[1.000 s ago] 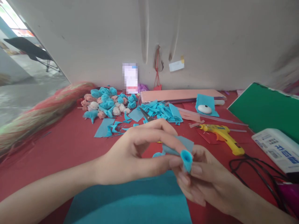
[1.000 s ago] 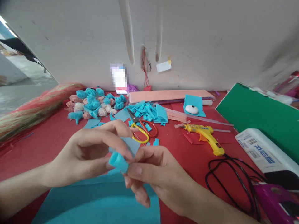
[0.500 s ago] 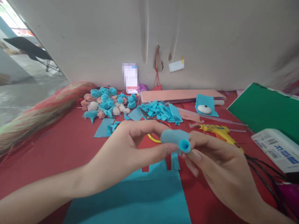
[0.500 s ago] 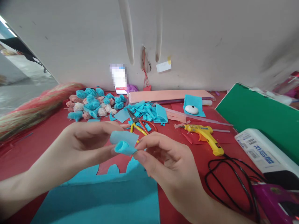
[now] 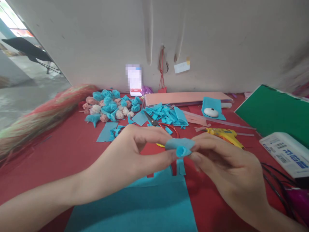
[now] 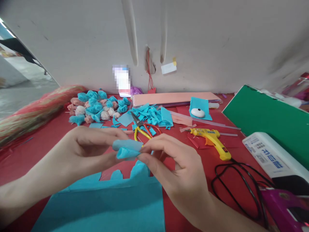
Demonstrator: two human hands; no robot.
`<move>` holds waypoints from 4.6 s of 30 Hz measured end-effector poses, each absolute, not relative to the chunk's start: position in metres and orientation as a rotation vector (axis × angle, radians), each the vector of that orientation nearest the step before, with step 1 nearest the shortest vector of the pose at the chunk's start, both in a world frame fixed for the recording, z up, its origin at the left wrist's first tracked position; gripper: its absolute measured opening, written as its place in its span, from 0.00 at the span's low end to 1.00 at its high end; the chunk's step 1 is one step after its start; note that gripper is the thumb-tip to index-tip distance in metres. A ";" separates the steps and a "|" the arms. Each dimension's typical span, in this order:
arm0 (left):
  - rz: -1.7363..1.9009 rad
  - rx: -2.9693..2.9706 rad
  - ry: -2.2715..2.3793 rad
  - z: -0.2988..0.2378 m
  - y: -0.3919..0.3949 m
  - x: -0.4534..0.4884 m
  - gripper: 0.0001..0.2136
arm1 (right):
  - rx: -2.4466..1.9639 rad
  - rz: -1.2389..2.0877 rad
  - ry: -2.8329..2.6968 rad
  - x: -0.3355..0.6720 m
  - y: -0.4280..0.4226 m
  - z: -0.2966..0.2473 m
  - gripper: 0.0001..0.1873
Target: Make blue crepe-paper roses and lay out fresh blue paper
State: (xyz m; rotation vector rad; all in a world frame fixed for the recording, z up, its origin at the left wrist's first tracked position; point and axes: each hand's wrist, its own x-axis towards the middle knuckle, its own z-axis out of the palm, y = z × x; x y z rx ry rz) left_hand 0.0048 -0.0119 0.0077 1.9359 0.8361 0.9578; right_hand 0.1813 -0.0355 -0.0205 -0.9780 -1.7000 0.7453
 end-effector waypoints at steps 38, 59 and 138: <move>0.774 1.085 0.702 -0.015 -0.011 0.013 0.06 | -0.993 0.995 -1.288 0.173 -0.036 -0.031 0.05; 0.835 0.817 0.517 -0.026 -0.017 0.023 0.10 | -0.958 0.957 -1.233 0.171 -0.039 -0.034 0.08; 1.034 1.420 0.492 -0.041 -0.002 0.013 0.06 | -0.965 1.808 -0.866 0.167 -0.043 -0.026 0.06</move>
